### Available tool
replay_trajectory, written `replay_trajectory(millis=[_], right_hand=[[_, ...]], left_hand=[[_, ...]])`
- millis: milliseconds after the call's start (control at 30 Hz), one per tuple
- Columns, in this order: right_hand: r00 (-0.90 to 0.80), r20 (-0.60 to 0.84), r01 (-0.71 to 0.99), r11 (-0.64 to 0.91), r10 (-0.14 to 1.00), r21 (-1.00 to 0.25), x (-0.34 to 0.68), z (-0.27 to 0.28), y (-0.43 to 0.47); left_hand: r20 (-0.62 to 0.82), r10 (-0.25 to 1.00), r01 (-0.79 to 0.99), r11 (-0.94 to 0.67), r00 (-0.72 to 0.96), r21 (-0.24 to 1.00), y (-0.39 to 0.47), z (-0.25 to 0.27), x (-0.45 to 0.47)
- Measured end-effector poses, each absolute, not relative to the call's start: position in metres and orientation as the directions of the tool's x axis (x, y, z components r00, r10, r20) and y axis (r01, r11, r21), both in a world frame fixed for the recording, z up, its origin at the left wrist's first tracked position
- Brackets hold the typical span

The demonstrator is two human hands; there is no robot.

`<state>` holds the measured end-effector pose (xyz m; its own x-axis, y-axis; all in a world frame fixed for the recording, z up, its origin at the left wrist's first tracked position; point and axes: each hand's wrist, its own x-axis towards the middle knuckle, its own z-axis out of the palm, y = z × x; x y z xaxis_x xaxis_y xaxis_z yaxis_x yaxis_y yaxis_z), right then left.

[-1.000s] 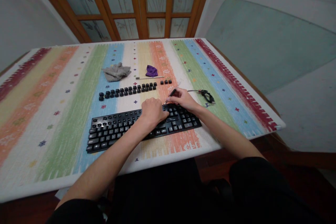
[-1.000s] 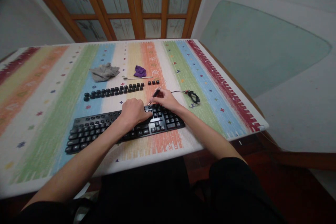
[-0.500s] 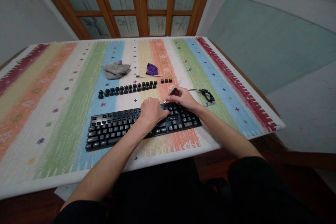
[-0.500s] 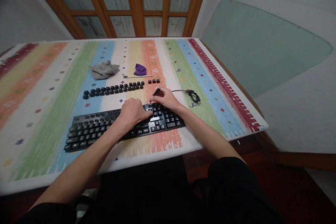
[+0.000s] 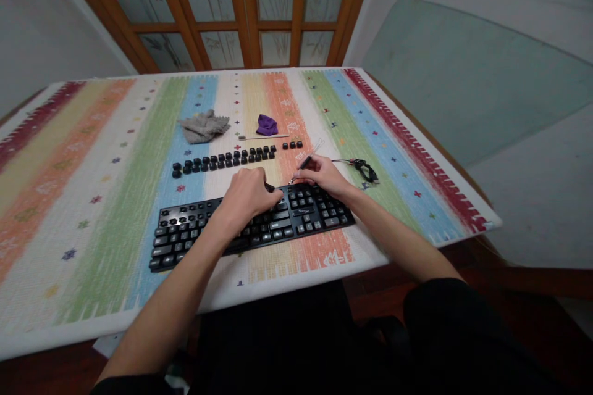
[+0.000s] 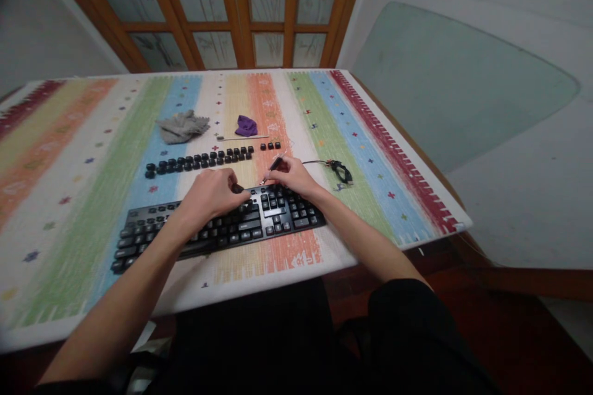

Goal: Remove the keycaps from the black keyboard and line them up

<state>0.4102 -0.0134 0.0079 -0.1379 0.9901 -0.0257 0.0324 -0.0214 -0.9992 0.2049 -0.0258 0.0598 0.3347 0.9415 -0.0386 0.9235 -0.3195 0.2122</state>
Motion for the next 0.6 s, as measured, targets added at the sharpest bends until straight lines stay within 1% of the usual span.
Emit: replay_trajectory(millis=[100,200,333,467,533,600], right_hand=[[-0.128,-0.021,0.032,-0.017,0.992,-0.999,0.410,0.009,-0.013],[-0.106,-0.016,0.034,-0.012,0.994,-0.999,0.410,0.011,-0.013],[-0.091,-0.019,0.032,-0.016,0.996,-0.999,0.412,0.012,-0.015],[-0.079,-0.025,0.015,-0.024,0.997,-1.000,0.414,0.014,-0.016],[-0.073,-0.032,0.005,-0.032,0.997,-0.999,0.415,0.016,-0.016],[-0.070,-0.041,-0.003,-0.041,0.997,-0.999,0.416,0.017,-0.017]], left_hand=[[0.066,0.895,0.859,-0.442,0.440,0.258,-0.009,0.057,0.187],[0.114,0.844,0.799,-0.534,0.524,0.277,0.005,0.052,0.177],[0.119,0.781,0.736,-0.620,0.614,0.272,0.017,0.043,0.178],[0.120,0.729,0.677,-0.675,0.674,0.293,0.025,0.033,0.185],[0.119,0.700,0.658,-0.705,0.704,0.265,0.029,0.029,0.189],[0.090,0.674,0.648,-0.733,0.733,0.207,0.033,0.026,0.193]])
